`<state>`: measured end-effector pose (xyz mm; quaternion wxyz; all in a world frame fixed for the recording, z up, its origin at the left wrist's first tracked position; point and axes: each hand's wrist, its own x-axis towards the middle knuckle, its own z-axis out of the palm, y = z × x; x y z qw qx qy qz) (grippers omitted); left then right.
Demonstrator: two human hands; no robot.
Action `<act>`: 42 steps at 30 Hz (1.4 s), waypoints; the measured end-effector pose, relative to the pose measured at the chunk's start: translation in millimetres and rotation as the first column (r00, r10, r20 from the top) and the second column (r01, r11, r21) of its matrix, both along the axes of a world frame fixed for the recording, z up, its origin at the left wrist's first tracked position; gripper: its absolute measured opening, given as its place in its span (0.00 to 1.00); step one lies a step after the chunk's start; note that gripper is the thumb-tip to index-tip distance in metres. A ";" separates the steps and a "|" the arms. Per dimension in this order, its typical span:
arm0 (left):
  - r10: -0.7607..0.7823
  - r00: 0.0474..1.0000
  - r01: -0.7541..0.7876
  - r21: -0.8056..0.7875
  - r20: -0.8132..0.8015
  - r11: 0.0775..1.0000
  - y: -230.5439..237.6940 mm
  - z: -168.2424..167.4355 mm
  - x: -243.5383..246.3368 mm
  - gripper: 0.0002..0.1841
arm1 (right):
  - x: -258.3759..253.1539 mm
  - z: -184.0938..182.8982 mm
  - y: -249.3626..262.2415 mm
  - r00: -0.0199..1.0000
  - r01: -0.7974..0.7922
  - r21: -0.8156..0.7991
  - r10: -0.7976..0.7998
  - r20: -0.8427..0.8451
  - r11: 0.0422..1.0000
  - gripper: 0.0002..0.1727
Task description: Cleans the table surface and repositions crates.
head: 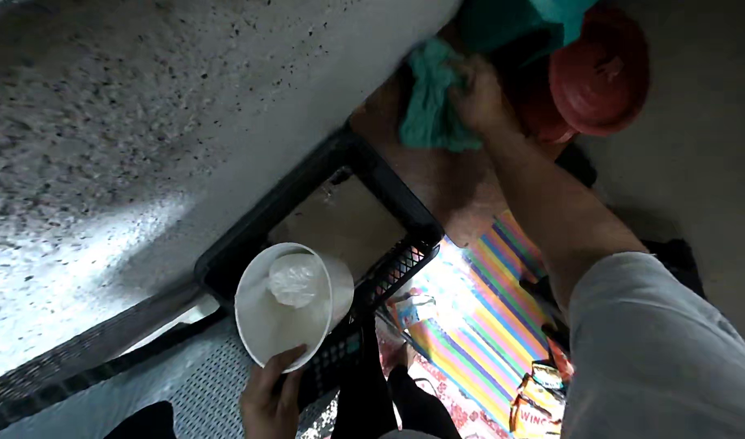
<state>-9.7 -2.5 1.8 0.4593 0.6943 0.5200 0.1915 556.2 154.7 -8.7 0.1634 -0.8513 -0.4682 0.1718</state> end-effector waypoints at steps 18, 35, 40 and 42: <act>-0.006 1.000 0.006 -0.005 -0.017 1.000 -8.6 3.5 11.0 0.10 | -131.6 -27.8 27.4 0.950 -0.281 -0.222 0.303 0.071 0.934 0.29; -0.108 0.994 0.107 0.044 0.019 0.993 2.7 33.7 31.4 0.11 | -43.9 47.8 -259.7 0.777 -0.589 -0.449 0.317 -0.544 0.672 0.26; -0.164 0.986 0.162 0.054 0.033 0.985 20.1 45.3 50.9 0.12 | 0.6 78.6 -175.4 0.958 -0.285 -0.234 0.277 -0.069 0.929 0.28; -0.187 0.981 0.183 0.072 0.051 0.980 26.5 46.3 59.7 0.12 | 22.5 54.0 -139.7 0.966 -0.221 -0.239 0.246 0.078 0.945 0.32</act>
